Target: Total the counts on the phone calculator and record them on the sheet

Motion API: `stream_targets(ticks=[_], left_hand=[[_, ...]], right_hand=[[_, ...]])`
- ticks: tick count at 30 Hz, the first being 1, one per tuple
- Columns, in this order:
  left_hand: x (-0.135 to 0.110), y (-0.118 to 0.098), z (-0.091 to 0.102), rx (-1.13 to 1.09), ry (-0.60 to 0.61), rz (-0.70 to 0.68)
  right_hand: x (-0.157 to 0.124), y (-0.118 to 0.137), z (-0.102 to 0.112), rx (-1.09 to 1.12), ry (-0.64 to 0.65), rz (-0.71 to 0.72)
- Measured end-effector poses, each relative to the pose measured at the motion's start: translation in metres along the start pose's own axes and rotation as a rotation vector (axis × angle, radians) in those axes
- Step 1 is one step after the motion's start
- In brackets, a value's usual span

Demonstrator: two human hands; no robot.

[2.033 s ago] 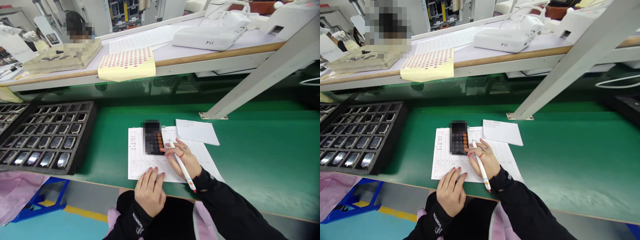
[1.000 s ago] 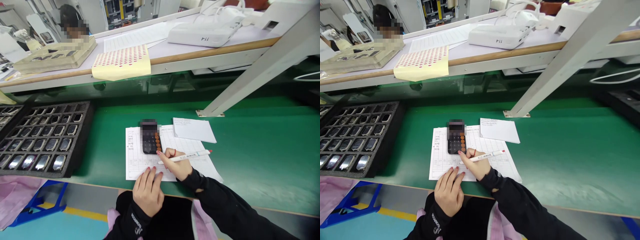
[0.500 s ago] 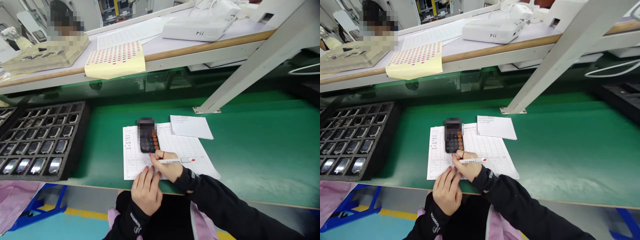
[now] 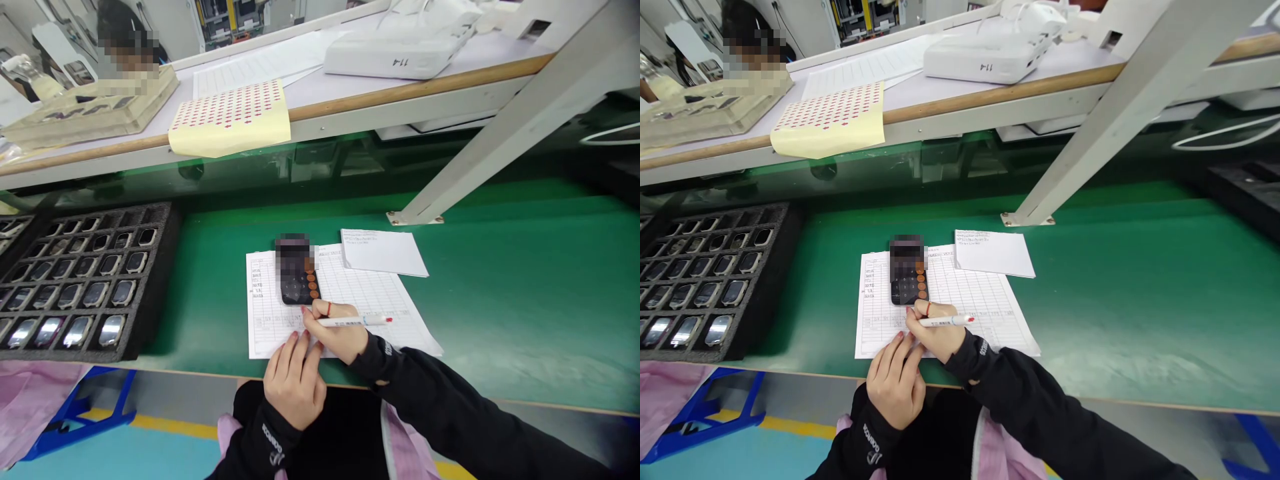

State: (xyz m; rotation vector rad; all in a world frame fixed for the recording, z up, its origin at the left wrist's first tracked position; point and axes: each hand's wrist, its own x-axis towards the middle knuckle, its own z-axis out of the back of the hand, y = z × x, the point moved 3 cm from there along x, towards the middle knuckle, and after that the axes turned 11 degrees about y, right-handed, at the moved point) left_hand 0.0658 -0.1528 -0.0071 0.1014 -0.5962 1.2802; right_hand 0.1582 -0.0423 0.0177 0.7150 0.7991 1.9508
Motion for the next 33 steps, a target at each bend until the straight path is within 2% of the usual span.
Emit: stream_targets(ticks=[6, 17, 23, 27, 33], left_hand=[[-0.0004, 0.0000, -0.0005, 0.001, -0.010, 0.001], [-0.0020, 0.0006, -0.0022, 0.007, -0.006, -0.001], [-0.0026, 0.0013, -0.0028, 0.014, 0.001, -0.001], [-0.0023, 0.0012, -0.0024, 0.006, -0.007, -0.004], [-0.0030, 0.0011, -0.0031, 0.007, 0.001, -0.006]], right_hand=[[0.0000, 0.0014, 0.0009, -0.035, -0.045, 0.002], [-0.0003, 0.0022, -0.0001, -0.076, -0.032, 0.047], [-0.0016, 0.0021, 0.0023, -0.081, -0.066, 0.020], [-0.0020, 0.0054, 0.0025, -0.120, -0.019, 0.054], [-0.0023, 0.0037, 0.0018, -0.134, -0.039, 0.051]])
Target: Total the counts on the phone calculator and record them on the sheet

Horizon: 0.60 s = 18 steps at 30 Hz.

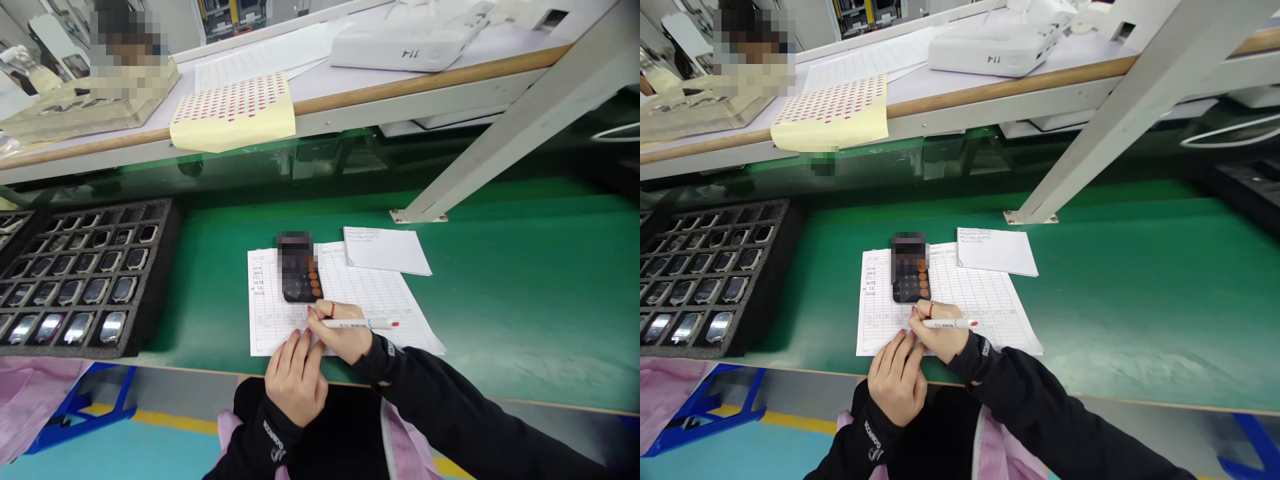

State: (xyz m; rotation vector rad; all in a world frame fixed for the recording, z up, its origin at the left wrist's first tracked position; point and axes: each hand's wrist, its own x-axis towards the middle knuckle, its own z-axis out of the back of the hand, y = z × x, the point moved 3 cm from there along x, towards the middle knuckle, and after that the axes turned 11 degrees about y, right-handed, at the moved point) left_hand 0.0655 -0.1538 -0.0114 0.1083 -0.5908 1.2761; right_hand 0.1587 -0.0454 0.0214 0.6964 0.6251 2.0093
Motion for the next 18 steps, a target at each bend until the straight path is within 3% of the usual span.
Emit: stream_targets(ticks=[10, 18], left_hand=[[0.002, 0.000, 0.002, -0.004, -0.004, -0.004], [0.002, -0.001, 0.004, -0.026, 0.073, 0.023]], right_hand=[[0.002, -0.003, 0.000, 0.117, 0.034, -0.082], [-0.001, -0.014, 0.011, 0.321, -0.096, -0.250]])
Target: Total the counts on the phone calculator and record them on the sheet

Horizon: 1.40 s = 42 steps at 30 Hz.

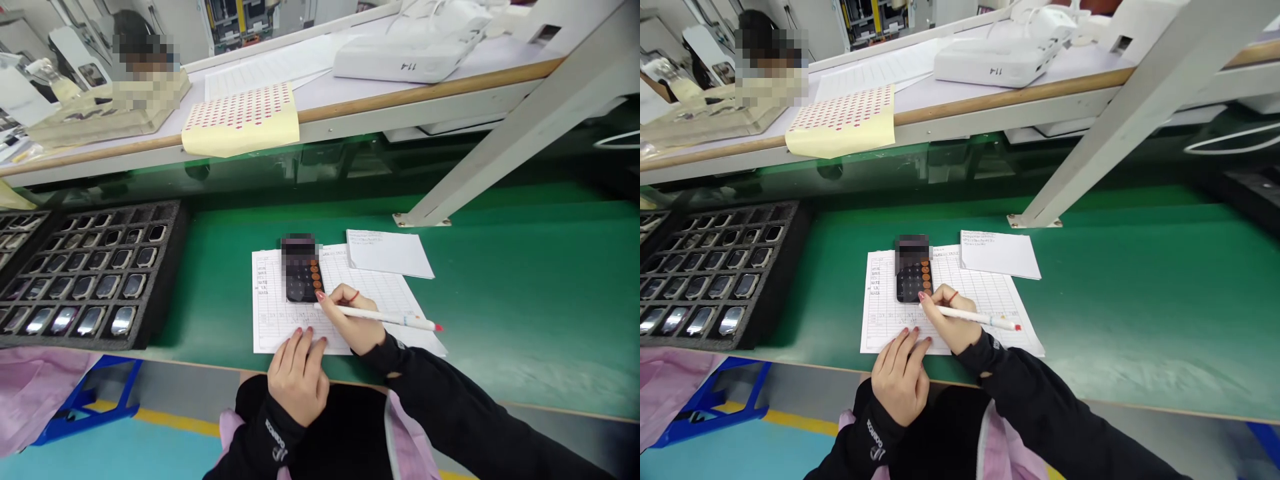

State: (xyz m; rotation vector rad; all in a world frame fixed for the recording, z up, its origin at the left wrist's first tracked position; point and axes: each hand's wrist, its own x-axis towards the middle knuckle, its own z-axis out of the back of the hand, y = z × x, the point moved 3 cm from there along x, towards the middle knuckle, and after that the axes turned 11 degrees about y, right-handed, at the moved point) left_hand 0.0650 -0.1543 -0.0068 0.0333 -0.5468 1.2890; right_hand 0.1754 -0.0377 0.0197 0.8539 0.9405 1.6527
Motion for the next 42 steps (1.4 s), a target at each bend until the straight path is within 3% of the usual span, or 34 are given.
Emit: stream_targets(ticks=[3, 7, 13, 17, 28, 42], left_hand=[[0.003, -0.004, 0.003, -0.016, 0.020, 0.033], [0.007, -0.014, -0.002, -0.042, 0.053, 0.020], [0.008, -0.024, -0.014, -0.016, 0.022, -0.018], [0.008, -0.023, -0.014, 0.011, -0.010, -0.039], [0.009, -0.023, -0.014, 0.021, -0.019, -0.042], [0.009, -0.023, -0.014, 0.013, -0.014, -0.049]], right_hand=[[0.014, 0.006, 0.007, 0.053, 0.024, -0.017], [0.047, 0.020, 0.008, 0.022, 0.085, 0.081], [0.075, 0.010, -0.019, -0.310, 0.194, 0.466], [0.072, -0.003, -0.031, -0.426, 0.219, 0.582], [0.067, -0.001, -0.028, -0.412, 0.196, 0.648], [0.067, -0.004, -0.028, -0.391, 0.176, 0.632]])
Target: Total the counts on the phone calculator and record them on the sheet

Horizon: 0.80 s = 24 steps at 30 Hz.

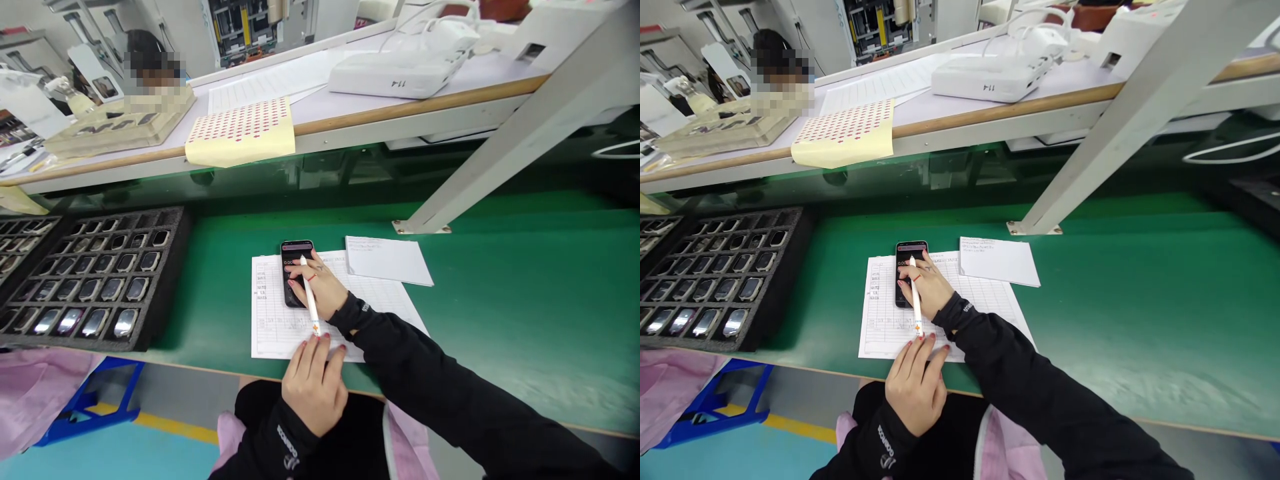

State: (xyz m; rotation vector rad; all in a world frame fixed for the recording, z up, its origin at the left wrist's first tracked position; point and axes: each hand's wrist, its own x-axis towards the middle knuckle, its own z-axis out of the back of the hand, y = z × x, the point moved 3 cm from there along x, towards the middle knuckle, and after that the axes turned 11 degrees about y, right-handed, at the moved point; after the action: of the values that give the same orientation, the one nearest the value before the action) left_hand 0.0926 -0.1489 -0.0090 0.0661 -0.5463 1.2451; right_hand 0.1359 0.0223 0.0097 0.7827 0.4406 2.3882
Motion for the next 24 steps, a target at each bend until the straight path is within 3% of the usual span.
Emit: stream_targets(ticks=[24], left_hand=[[0.0001, -0.0001, 0.0000, 0.001, 0.000, 0.004]], right_hand=[[-0.0008, 0.0023, 0.0036, 0.045, -0.007, 0.003]])
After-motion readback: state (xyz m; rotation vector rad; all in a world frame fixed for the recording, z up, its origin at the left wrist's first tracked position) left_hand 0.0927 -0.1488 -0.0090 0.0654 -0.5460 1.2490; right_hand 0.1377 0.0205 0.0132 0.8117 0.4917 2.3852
